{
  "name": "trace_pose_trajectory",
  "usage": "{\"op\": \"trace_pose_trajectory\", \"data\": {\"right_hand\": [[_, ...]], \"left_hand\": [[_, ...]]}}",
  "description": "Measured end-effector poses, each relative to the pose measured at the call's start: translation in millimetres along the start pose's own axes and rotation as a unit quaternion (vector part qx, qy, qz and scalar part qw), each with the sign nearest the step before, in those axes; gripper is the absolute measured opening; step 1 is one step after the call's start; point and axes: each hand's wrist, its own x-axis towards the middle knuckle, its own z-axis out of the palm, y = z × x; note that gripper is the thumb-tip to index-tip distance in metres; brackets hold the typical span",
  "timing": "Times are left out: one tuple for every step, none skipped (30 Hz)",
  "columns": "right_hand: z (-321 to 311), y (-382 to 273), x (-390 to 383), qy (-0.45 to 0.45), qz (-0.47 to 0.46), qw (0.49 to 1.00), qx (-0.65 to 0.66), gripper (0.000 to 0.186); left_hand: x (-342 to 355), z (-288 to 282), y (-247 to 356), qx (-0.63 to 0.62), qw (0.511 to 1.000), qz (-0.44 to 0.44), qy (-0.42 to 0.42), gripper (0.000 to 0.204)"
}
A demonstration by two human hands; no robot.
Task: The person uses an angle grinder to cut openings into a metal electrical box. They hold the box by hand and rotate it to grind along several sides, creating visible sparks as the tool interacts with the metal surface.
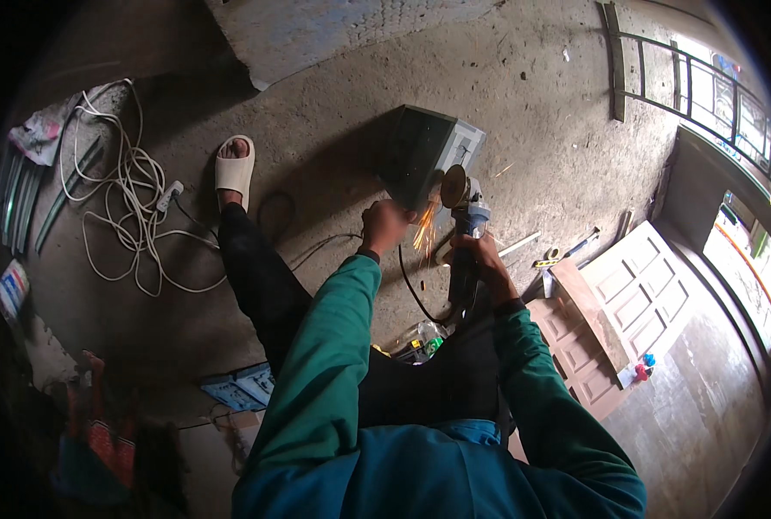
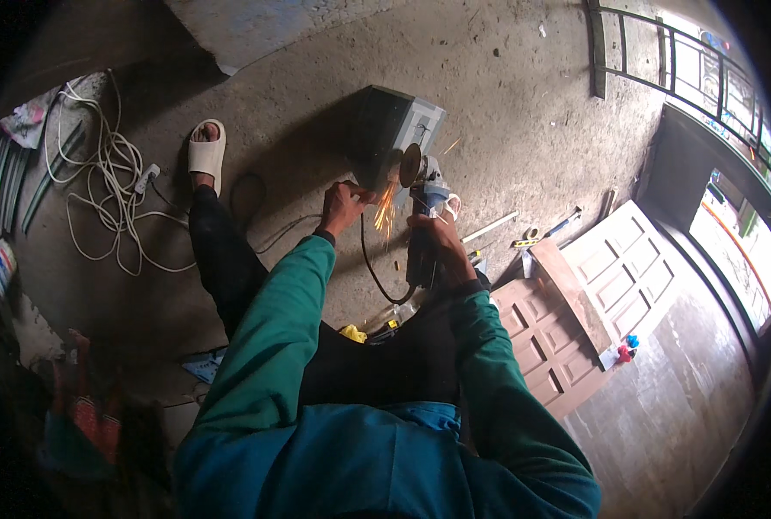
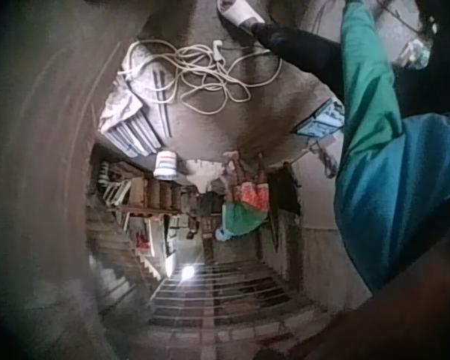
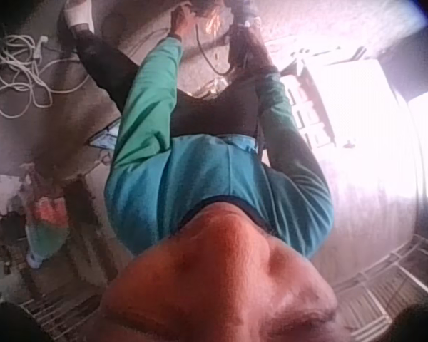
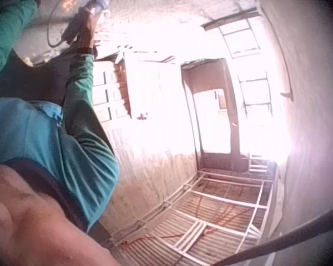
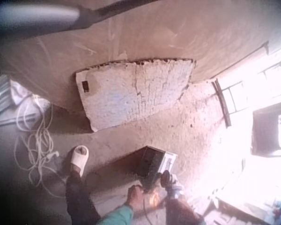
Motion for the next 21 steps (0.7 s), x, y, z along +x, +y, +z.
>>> {"op": "trace_pose_trajectory", "data": {"right_hand": [[3.6, 0.0, 1.9, -0.004, -0.002, 1.0, 0.003, 0.03], [6.3, -0.2, 3.4, -0.01, -0.003, 1.0, 0.004, 0.029], [6.4, 0.3, 3.3, -0.012, -0.004, 1.0, 0.005, 0.029], [6.5, -0.3, 4.7, -0.014, -0.005, 1.0, 0.005, 0.029], [6.9, 0.0, 4.6, -0.016, -0.006, 1.0, 0.004, 0.029], [6.3, 0.5, 4.0, -0.016, -0.008, 1.0, 0.005, 0.029], [7.1, 0.8, 4.7, -0.017, -0.009, 1.0, 0.005, 0.029], [7.3, 0.9, 4.7, -0.017, -0.011, 1.0, 0.005, 0.029], [8.3, 0.9, 5.2, -0.02, -0.01, 1.0, 0.005, 0.029], [6.9, 2.1, 5.2, -0.017, -0.011, 1.0, 0.005, 0.029], [5.8, 3.0, 5.5, -0.018, -0.01, 1.0, 0.004, 0.029], [5.5, 4.9, 5.6, -0.017, -0.012, 1.0, 0.006, 0.029], [4.9, 5.7, 6.9, -0.018, -0.013, 1.0, 0.006, 0.029], [6.0, 7.6, 7.8, -0.019, -0.015, 1.0, 0.009, 0.029], [6.2, 8.7, 9.0, -0.02, -0.018, 1.0, 0.009, 0.029], [5.8, 9.7, 9.8, -0.02, -0.021, 1.0, 0.012, 0.029], [-1.7, 13.8, 11.1, -0.012, -0.023, 1.0, 0.013, 0.028], [-0.8, 13.0, 10.0, -0.014, -0.024, 1.0, 0.012, 0.028], [-1.8, 11.5, 9.0, -0.012, -0.029, 0.999, 0.015, 0.028], [-6.6, 8.9, 7.0, -0.019, -0.019, 1.0, 0.006, 0.028], [-3.9, 1.0, 2.7, -0.032, -0.009, 0.999, -0.002, 0.028]], "left_hand": [[-0.2, 1.2, -8.0, 0.002, 1.0, -0.002, 0.003, 0.027], [-0.8, 2.0, -13.9, 0.01, 0.999, 0.018, 0.031, 0.026], [-1.0, 3.4, -14.9, 0.016, 0.998, 0.038, 0.055, 0.025], [-0.7, 4.8, -15.5, 0.015, 0.998, 0.038, 0.055, 0.025], [-0.2, 6.5, -15.6, -0.016, 0.999, 0.016, 0.046, 0.025], [-0.3, 7.9, -15.0, -0.048, 0.998, -0.005, 0.036, 0.024], [-0.1, 8.1, -15.0, -0.048, 0.998, -0.005, 0.036, 0.024], [0.7, 7.7, -15.2, -0.042, 0.998, -0.009, 0.042, 0.024], [0.7, 7.0, -15.6, -0.034, 0.998, -0.014, 0.049, 0.024], [0.8, 7.6, -13.3, -0.035, 0.998, -0.013, 0.048, 0.024], [0.8, 7.8, -11.2, -0.047, 0.998, -0.015, 0.048, 0.024], [0.6, 7.1, -10.7, -0.058, 0.997, -0.018, 0.049, 0.025], [0.5, 6.1, -10.4, -0.058, 0.997, -0.018, 0.051, 0.025], [0.6, 5.0, -10.0, -0.047, 0.997, -0.013, 0.058, 0.025], [0.6, 3.9, -9.6, -0.037, 0.997, -0.008, 0.066, 0.026], [0.3, 2.9, -9.2, -0.037, 0.997, -0.008, 0.067, 0.026], [0.6, 5.4, -1.5, -0.03, 0.998, -0.02, 0.051, 0.026], [0.2, 4.9, -1.1, -0.019, 0.998, -0.034, 0.04, 0.027], [0.5, 5.2, -0.3, -0.02, 0.998, -0.034, 0.04, 0.027], [1.0, 6.3, 0.9, -0.023, 0.999, -0.027, 0.035, 0.027], [0.8, 4.8, -3.1, -0.023, 0.999, -0.022, 0.034, 0.027]]}}
